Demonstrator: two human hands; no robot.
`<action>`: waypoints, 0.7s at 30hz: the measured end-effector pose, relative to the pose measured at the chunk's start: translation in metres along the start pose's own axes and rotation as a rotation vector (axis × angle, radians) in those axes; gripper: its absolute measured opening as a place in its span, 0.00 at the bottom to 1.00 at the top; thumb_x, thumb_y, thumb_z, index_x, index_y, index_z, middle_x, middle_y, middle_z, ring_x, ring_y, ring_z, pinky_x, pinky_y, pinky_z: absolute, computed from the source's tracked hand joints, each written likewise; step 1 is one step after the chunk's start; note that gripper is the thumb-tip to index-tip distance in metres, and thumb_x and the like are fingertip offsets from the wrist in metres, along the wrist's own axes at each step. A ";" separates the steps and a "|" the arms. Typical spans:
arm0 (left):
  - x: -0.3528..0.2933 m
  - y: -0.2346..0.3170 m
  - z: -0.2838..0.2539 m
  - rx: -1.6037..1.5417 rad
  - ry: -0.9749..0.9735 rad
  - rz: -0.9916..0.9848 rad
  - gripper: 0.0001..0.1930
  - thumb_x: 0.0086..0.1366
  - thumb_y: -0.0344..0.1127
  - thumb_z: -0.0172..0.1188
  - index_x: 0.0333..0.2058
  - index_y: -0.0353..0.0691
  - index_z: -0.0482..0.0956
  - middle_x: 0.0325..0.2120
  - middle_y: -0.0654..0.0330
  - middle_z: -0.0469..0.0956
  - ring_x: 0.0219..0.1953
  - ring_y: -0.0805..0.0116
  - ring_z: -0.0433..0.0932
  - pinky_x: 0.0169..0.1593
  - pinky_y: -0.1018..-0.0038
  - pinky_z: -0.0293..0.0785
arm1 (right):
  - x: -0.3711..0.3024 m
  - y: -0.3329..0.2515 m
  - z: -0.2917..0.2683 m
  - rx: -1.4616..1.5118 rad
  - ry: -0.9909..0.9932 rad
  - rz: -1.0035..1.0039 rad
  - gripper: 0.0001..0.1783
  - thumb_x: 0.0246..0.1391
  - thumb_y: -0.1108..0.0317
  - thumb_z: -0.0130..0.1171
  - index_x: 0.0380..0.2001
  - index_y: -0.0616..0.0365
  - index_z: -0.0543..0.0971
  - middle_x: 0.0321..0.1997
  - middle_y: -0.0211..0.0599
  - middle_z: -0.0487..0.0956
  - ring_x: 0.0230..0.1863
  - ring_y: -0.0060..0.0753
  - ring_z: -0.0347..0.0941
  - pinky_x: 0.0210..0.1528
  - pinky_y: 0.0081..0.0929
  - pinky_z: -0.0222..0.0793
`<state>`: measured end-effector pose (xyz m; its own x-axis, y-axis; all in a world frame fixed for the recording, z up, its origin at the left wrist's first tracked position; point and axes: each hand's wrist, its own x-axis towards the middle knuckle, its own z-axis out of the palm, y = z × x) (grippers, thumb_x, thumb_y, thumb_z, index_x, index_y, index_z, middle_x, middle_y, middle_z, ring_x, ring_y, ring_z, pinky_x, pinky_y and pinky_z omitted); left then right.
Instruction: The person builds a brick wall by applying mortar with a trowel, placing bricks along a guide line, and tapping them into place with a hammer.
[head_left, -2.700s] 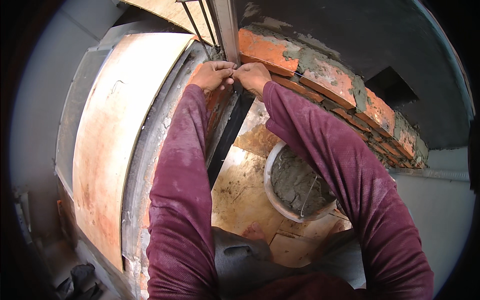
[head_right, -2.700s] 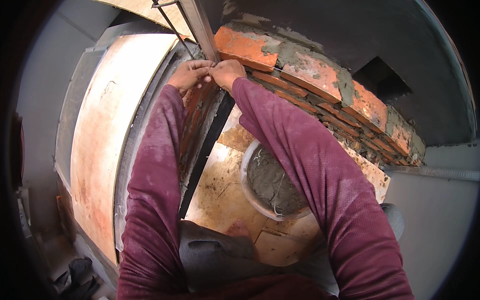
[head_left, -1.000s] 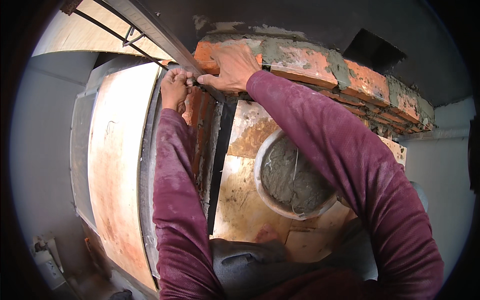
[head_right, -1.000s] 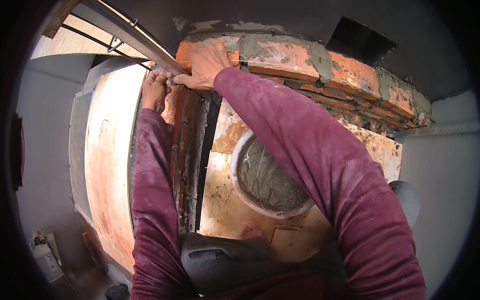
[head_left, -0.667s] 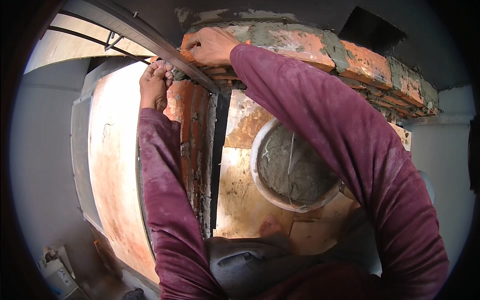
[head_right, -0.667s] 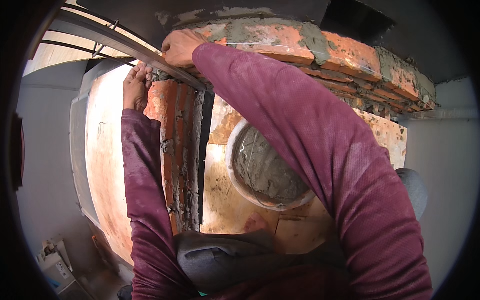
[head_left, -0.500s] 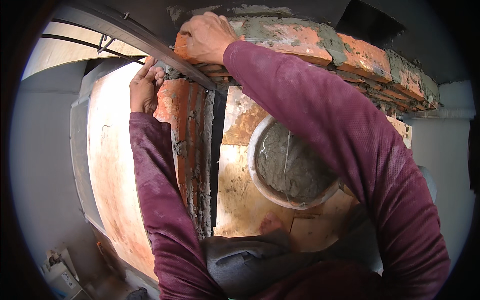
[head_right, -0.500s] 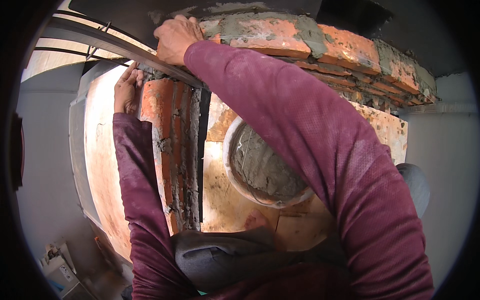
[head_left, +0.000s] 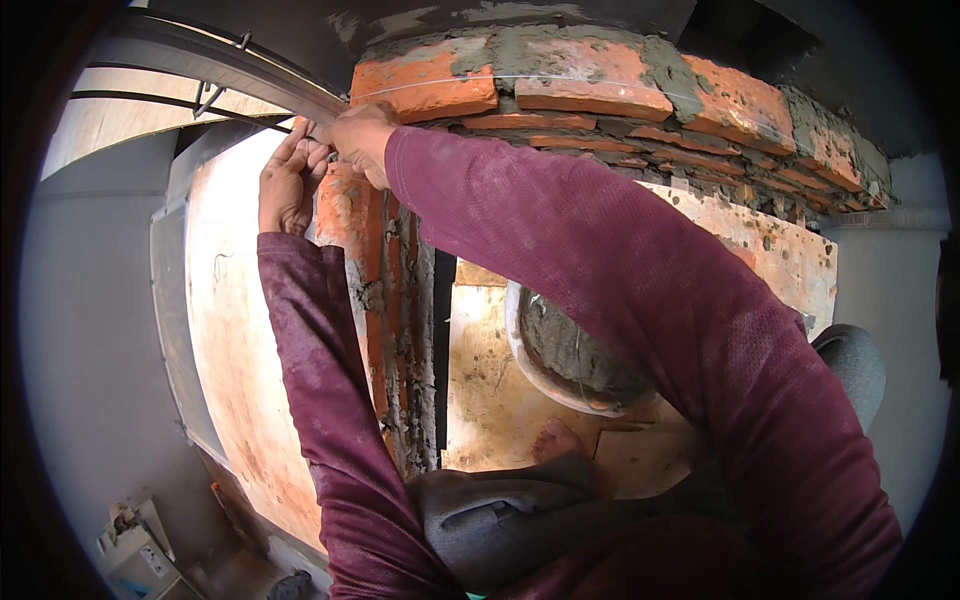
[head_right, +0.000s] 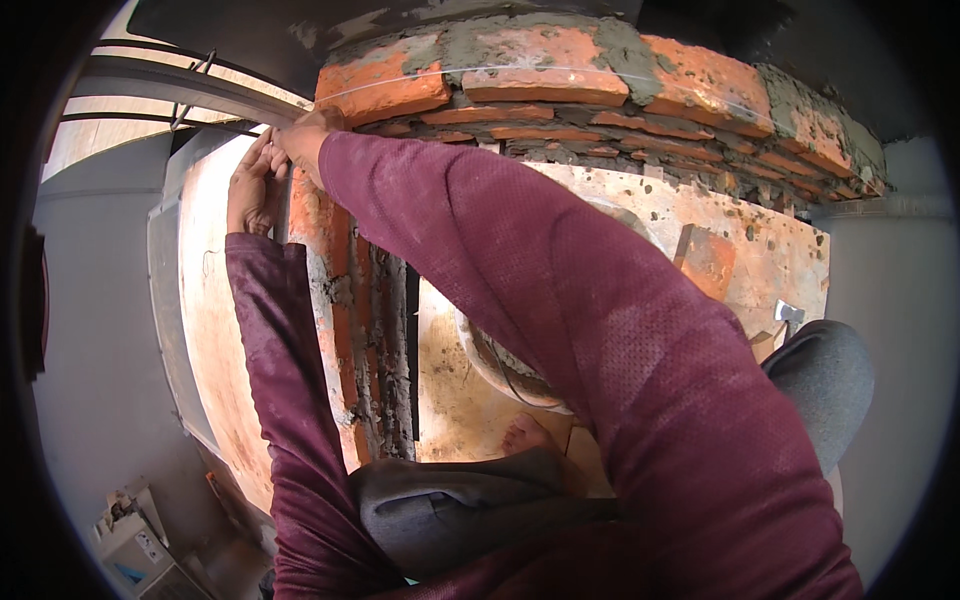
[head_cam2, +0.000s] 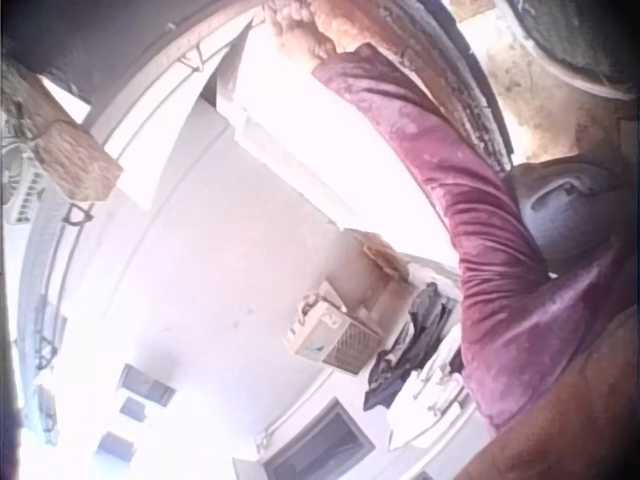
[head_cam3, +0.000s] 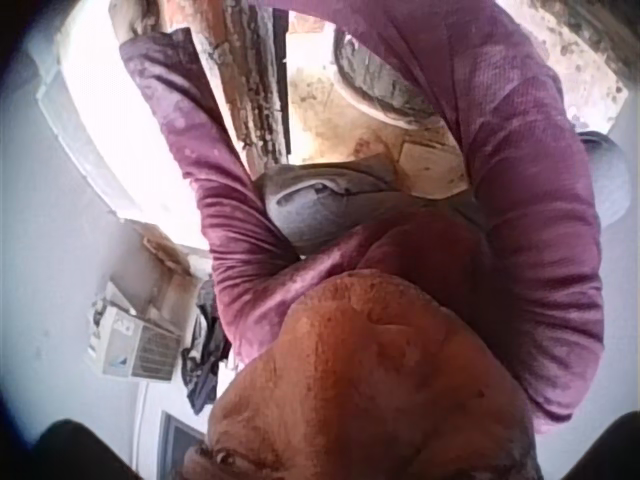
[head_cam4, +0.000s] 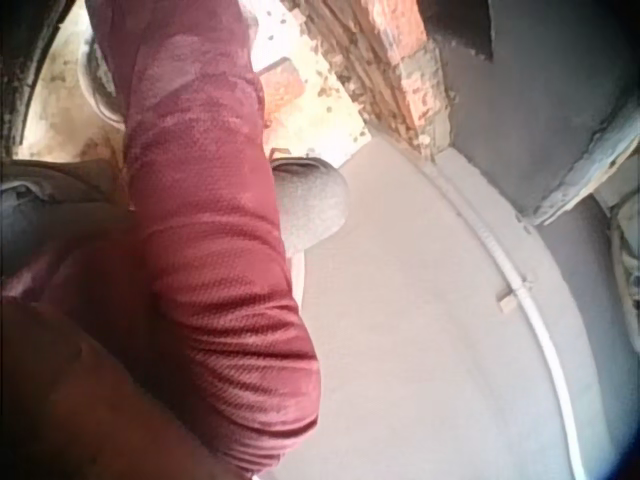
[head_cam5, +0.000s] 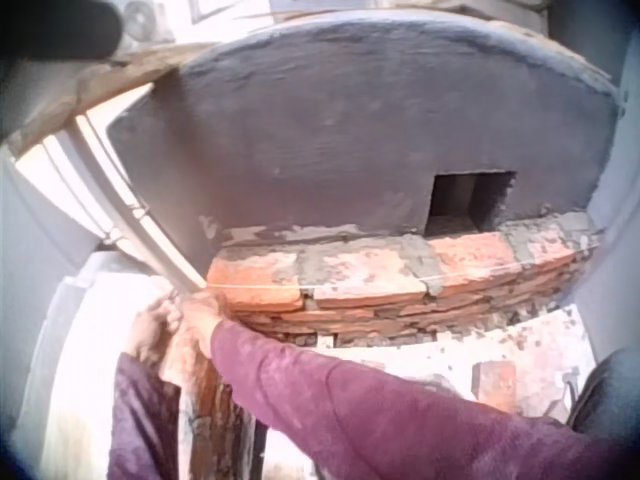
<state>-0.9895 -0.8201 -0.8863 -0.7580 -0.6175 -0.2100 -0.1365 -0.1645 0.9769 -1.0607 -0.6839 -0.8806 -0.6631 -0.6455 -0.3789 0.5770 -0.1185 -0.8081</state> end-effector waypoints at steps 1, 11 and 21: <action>-0.002 0.003 0.001 0.050 -0.003 0.008 0.18 0.72 0.21 0.46 0.58 0.32 0.73 0.33 0.63 0.78 0.30 0.79 0.77 0.35 0.85 0.77 | 0.002 0.002 0.001 0.006 0.055 -0.001 0.12 0.58 0.61 0.63 0.37 0.60 0.81 0.28 0.30 0.78 0.27 0.21 0.71 0.26 0.23 0.68; 0.016 0.000 -0.015 0.242 0.039 0.122 0.12 0.74 0.28 0.49 0.49 0.36 0.80 0.28 0.72 0.76 0.21 0.88 0.65 0.24 0.90 0.60 | 0.006 0.016 -0.013 -0.407 0.180 -0.314 0.14 0.63 0.66 0.53 0.43 0.62 0.83 0.31 0.38 0.82 0.34 0.29 0.77 0.38 0.30 0.72; 0.037 -0.026 -0.005 -0.158 0.041 0.040 0.11 0.76 0.32 0.46 0.49 0.33 0.72 0.37 0.61 0.76 0.33 0.75 0.77 0.37 0.81 0.81 | 0.003 0.010 -0.019 -0.529 0.141 -0.407 0.11 0.57 0.66 0.57 0.33 0.61 0.84 0.34 0.51 0.82 0.40 0.50 0.81 0.45 0.39 0.74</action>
<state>-1.0106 -0.8422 -0.9196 -0.7340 -0.6560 -0.1758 -0.0027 -0.2561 0.9666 -1.0659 -0.6731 -0.8986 -0.8543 -0.5192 -0.0242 -0.0187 0.0773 -0.9968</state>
